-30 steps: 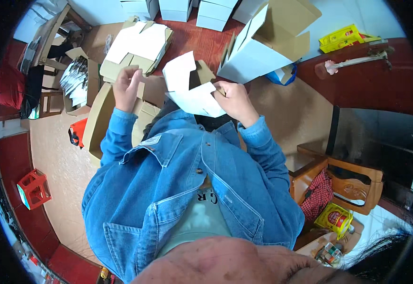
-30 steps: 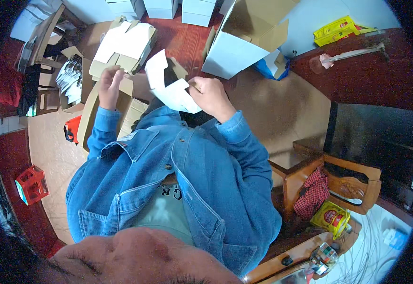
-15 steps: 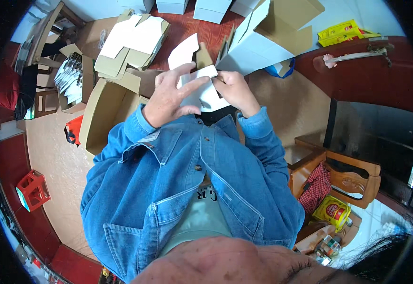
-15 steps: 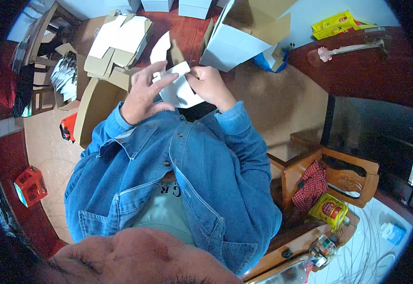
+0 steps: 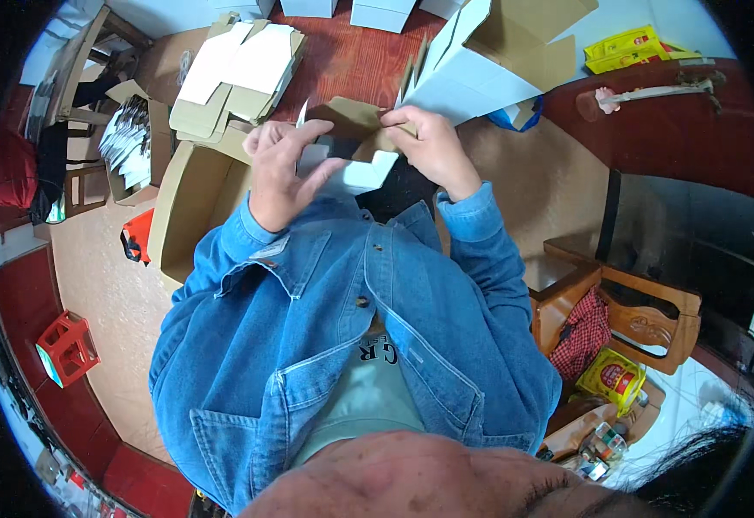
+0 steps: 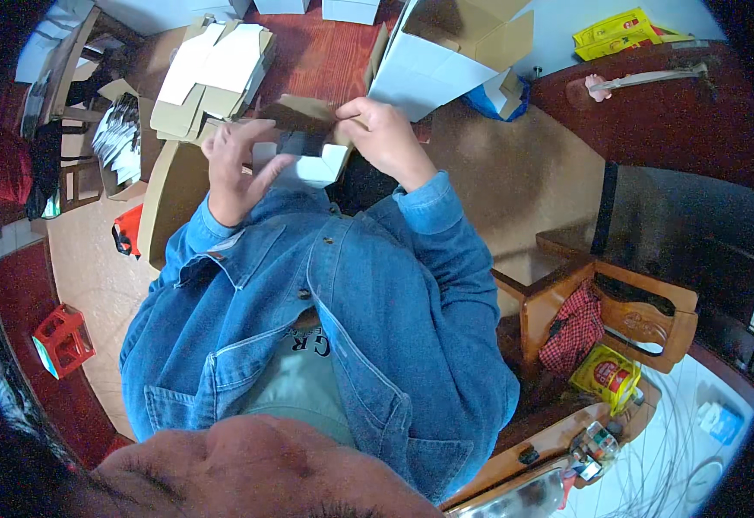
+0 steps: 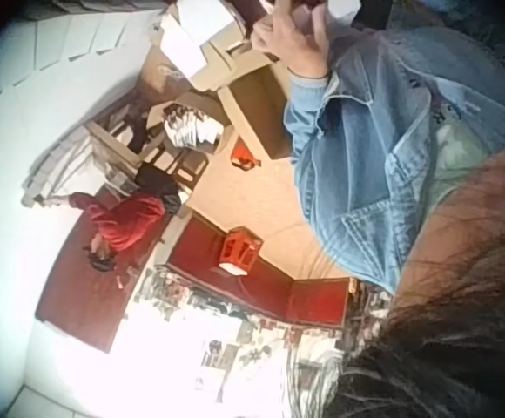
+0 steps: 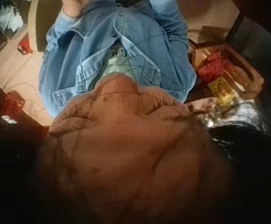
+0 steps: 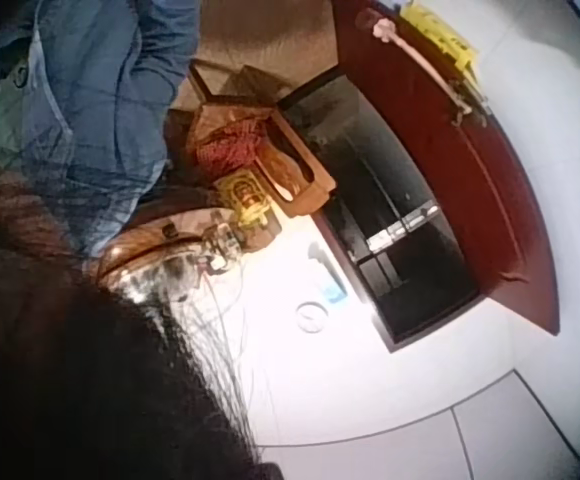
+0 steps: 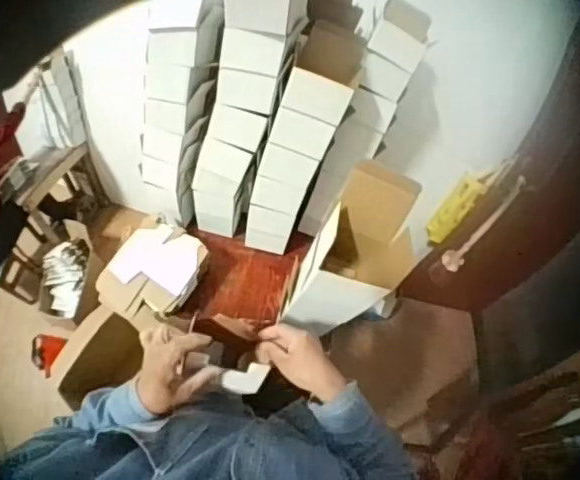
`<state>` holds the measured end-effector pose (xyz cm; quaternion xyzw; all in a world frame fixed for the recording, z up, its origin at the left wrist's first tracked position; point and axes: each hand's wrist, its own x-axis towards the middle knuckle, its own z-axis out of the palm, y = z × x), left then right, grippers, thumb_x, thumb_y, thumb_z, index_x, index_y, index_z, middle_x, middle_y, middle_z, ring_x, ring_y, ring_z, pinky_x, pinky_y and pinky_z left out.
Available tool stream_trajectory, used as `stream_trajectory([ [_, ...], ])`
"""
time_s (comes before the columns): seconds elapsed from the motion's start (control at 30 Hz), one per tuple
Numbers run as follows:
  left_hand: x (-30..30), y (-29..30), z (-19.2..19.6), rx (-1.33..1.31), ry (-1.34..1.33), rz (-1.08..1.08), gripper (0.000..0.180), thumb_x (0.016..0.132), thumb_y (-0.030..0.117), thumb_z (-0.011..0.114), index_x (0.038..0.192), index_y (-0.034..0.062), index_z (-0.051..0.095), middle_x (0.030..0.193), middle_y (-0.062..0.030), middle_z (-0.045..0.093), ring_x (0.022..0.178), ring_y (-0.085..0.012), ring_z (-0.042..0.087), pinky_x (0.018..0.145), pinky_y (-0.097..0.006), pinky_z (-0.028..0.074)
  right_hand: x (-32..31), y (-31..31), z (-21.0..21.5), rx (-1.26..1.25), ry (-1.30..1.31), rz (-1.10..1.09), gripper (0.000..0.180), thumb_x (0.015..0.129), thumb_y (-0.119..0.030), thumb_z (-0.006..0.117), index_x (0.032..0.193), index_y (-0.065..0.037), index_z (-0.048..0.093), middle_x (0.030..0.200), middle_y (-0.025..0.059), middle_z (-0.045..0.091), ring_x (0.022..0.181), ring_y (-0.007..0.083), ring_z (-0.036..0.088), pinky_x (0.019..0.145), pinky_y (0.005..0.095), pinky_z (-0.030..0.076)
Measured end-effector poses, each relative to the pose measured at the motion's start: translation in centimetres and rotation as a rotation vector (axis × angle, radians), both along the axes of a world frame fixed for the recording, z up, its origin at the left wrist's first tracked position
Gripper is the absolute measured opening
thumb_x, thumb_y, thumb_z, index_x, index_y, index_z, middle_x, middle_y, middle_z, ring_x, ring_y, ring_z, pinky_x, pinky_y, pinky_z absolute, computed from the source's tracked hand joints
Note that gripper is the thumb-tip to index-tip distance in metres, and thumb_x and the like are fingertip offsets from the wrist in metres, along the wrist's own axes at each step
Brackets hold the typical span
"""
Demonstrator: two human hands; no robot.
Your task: Fold flat cardboard sheets into small boxes and stack them.
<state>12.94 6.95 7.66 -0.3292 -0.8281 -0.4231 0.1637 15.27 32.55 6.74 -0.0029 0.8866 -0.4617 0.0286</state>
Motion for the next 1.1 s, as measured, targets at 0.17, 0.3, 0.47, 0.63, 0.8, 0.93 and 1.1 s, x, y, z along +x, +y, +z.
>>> stream_trajectory([
  [0.17,1.1,-0.4,0.0,-0.374,0.062,0.126,0.034,0.074,0.031,0.086,0.104,0.0208,0.074,0.094,0.0013,0.065,0.094,-0.0228,0.056,0.089,-0.043,0.034,0.2,-0.7,-0.7,0.019,0.059,0.025,0.024,0.090,-0.014,0.067,0.112,-0.003,0.068,0.106,0.0162,0.074,0.100,0.0306,0.073,0.087,0.0385,0.056],
  [0.3,1.2,-0.2,0.7,-0.448,0.067,0.208,0.035,0.073,0.030,0.085,0.103,0.0188,0.073,0.123,-0.0081,0.061,0.109,-0.0277,0.058,0.101,-0.049,0.034,0.6,-2.1,-0.6,0.092,0.042,0.059,0.024,0.091,-0.014,0.067,0.113,-0.005,0.068,0.107,0.0159,0.074,0.100,0.0325,0.072,0.085,0.0403,0.056],
  [0.47,0.3,-0.9,-2.0,-0.394,-0.044,0.145,0.045,0.074,0.017,0.082,0.115,0.0090,0.065,0.140,-0.0212,0.050,0.128,-0.0379,0.053,0.106,-0.048,0.042,1.0,-2.9,-1.4,0.182,0.213,0.023,0.028,0.091,-0.017,0.067,0.117,-0.006,0.063,0.084,0.0207,0.071,0.082,0.0417,0.070,0.073,0.0510,0.055],
  [0.63,0.3,-1.2,-2.1,-0.256,-0.155,0.062,0.055,0.074,0.007,0.079,0.124,0.0010,0.056,0.139,-0.0229,0.049,0.128,-0.0428,0.052,0.101,-0.044,0.051,2.4,-3.7,-2.2,-0.128,0.237,-0.030,0.037,0.098,-0.023,0.065,0.129,-0.003,0.060,0.098,0.0187,0.072,0.088,0.0307,0.072,0.075,0.0435,0.056],
  [0.8,0.2,-1.4,-2.2,-0.271,-0.172,0.073,0.057,0.074,0.007,0.080,0.125,0.0021,0.056,0.135,-0.0215,0.050,0.124,-0.0411,0.055,0.102,-0.043,0.050,2.7,-2.8,-4.9,-0.581,-0.021,-0.099,0.037,0.104,-0.018,0.060,0.136,0.000,0.057,0.114,0.0111,0.069,0.102,0.0157,0.066,0.083,0.0316,0.054],
  [0.93,0.5,-1.2,-2.1,-0.262,-0.199,0.062,0.058,0.074,0.008,0.080,0.125,0.0025,0.055,0.134,-0.0210,0.050,0.125,-0.0408,0.054,0.103,-0.043,0.049,2.2,-3.5,-6.2,-0.511,0.060,-0.013,0.035,0.099,-0.013,0.065,0.131,0.001,0.060,0.114,0.0079,0.066,0.107,0.0150,0.063,0.086,0.0289,0.053],
  [1.1,0.3,-0.8,-2.0,-0.274,-0.184,-0.108,0.077,0.069,0.009,0.084,0.137,0.0034,0.048,0.138,-0.0222,0.046,0.126,-0.0440,0.049,0.106,-0.047,0.045,2.0,-4.4,-7.6,-0.420,0.033,-0.038,0.043,0.087,-0.014,0.078,0.125,0.001,0.063,0.114,0.0121,0.068,0.106,0.0210,0.067,0.090,0.0347,0.054],
])
